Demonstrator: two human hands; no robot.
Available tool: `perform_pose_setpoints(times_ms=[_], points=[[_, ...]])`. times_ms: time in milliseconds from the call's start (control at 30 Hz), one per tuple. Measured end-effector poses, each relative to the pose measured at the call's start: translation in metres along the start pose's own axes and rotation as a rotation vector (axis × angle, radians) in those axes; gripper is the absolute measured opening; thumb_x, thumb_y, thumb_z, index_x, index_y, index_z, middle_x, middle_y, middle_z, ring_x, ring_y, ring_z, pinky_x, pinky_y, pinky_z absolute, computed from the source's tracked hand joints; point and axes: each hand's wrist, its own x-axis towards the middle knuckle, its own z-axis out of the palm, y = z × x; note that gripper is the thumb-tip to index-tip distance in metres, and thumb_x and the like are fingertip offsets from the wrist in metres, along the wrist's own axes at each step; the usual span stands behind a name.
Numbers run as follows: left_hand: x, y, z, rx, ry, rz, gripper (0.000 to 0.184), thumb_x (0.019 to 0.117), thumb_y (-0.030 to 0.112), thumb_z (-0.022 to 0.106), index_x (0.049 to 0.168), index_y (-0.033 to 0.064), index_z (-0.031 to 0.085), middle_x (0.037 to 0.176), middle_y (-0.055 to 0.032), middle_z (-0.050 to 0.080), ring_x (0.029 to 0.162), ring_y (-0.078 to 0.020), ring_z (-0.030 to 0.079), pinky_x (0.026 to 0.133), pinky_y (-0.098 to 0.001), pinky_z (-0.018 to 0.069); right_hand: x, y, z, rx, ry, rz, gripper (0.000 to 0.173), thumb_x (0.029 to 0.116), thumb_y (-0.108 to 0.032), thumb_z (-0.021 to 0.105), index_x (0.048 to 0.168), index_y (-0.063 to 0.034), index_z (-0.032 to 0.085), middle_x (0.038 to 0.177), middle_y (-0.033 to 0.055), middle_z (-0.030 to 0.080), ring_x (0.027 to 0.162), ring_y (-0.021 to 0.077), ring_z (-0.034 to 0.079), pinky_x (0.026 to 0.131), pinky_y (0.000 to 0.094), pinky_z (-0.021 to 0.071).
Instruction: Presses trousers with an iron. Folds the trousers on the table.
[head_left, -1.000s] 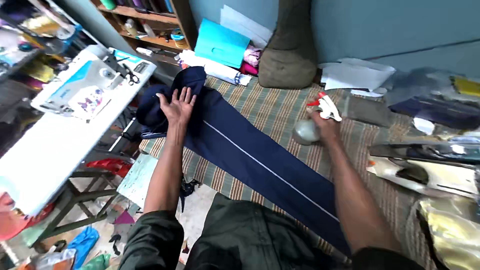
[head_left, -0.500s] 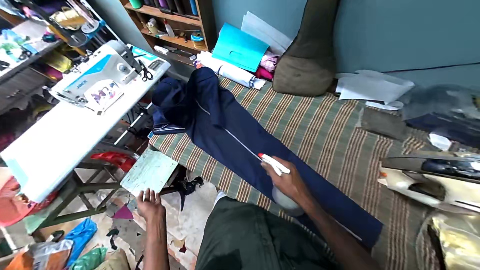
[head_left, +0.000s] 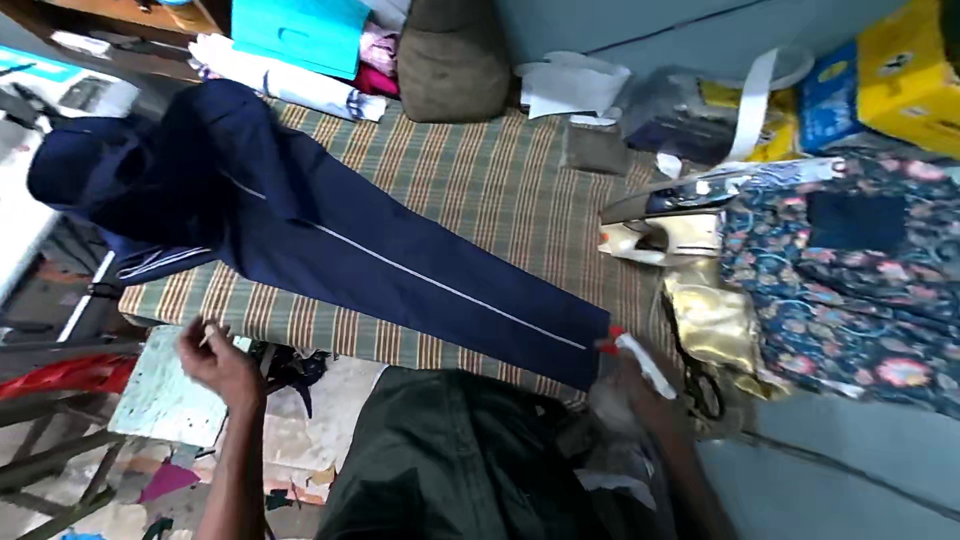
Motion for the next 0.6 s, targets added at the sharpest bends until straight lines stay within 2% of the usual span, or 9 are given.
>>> perform_pose_setpoints(times_ms=[100,200,267,300,367,400,433,500,600], points=[[0.015,0.037,0.067,0.2,-0.381,0.255,0.044,0.1081,0.022,0.045,0.143,-0.0057,0.049,0.141,-0.0261,0.056,0.13,-0.0318,0.057,0.112,-0.0463,0.046,0.068,-0.024,0.008,0.008,0.209,-0.098,0.04,0.1063,-0.028,0.048,0.125,0.0046,0.062,0.101,0.0138,0.07,0.078,0.0146,0.067,0.073,0.0375,0.0599],[0.038,0.061,0.143,0.402,-0.596,0.516,0.037,0.1067,0.02,0.05,0.136,-0.0002,0.06,0.137,-0.0239,0.06,0.127,-0.039,0.059,0.108,-0.0582,0.0459,0.159,-0.034,0.043,0.133,0.319,-0.164,0.039,0.106,-0.026,0.053,0.13,0.0045,0.06,0.109,0.0152,0.069,0.086,0.0164,0.069,0.077,0.0375,0.0615],[0.06,0.066,0.177,0.507,-0.654,0.618,0.036,0.105,0.019,0.052,0.136,0.0038,0.062,0.142,-0.0208,0.059,0.129,-0.0392,0.059,0.106,-0.0608,0.0469,0.207,-0.024,0.067,0.129,0.363,-0.17,0.051,0.1,-0.033,0.064,0.136,0.0027,0.056,0.114,0.0178,0.069,0.096,0.022,0.071,0.086,0.0424,0.0604],[0.072,0.067,0.185,0.539,-0.665,0.635,0.036,0.1045,0.018,0.052,0.137,0.0045,0.062,0.143,-0.02,0.058,0.131,-0.0394,0.058,0.107,-0.0618,0.046,0.217,-0.02,0.075,0.133,0.359,-0.142,0.067,0.0947,-0.038,0.072,0.144,0.0012,0.05,0.121,0.0196,0.067,0.104,0.0253,0.069,0.093,0.045,0.0565],[0.087,0.069,0.19,0.571,-0.662,0.644,0.036,0.1039,0.016,0.053,0.136,0.0034,0.062,0.142,-0.0206,0.059,0.13,-0.0405,0.058,0.106,-0.0632,0.0459,0.204,-0.01,0.079,0.142,0.354,-0.099,0.091,0.0885,-0.041,0.079,0.157,-0.0028,0.033,0.145,0.0204,0.054,0.125,0.0265,0.06,0.106,0.0431,0.0514],[0.089,0.071,0.189,0.577,-0.658,0.647,0.035,0.1035,0.015,0.053,0.135,0.003,0.062,0.141,-0.0214,0.059,0.129,-0.0411,0.058,0.106,-0.0635,0.0463,0.181,0.001,0.075,0.093,0.38,-0.076,0.087,0.0912,-0.04,0.076,0.157,-0.003,0.033,0.15,0.0199,0.051,0.131,0.0269,0.057,0.108,0.0427,0.0507],[0.089,0.072,0.188,0.583,-0.65,0.653,0.035,0.1029,0.014,0.053,0.135,0.0026,0.062,0.14,-0.0222,0.06,0.128,-0.042,0.059,0.105,-0.0636,0.0471,0.151,0.016,0.07,0.001,0.394,-0.036,0.076,0.0967,-0.041,0.069,0.155,-0.003,0.038,0.15,0.0202,0.051,0.134,0.0289,0.055,0.11,0.0446,0.0486],[0.088,0.07,0.184,0.598,-0.638,0.672,0.034,0.102,0.011,0.053,0.132,0.0013,0.063,0.138,-0.0224,0.061,0.126,-0.0422,0.06,0.102,-0.0632,0.0486,0.086,0.043,0.066,-0.244,0.408,0.128,0.056,0.1034,-0.042,0.058,0.143,-0.0026,0.054,0.139,0.0238,0.058,0.127,0.0391,0.057,0.107,0.0561,0.0473],[0.086,0.054,0.191,0.622,-0.663,0.736,0.036,0.1056,0.02,0.047,0.134,0.0061,0.065,0.146,-0.0158,0.058,0.136,-0.0346,0.054,0.113,-0.0559,0.0432,0.039,0.07,0.077,-0.509,0.335,0.37,0.055,0.0997,-0.047,0.059,0.128,0.0001,0.063,0.132,0.032,0.057,0.126,0.0527,0.051,0.103,0.0712,0.0386]])
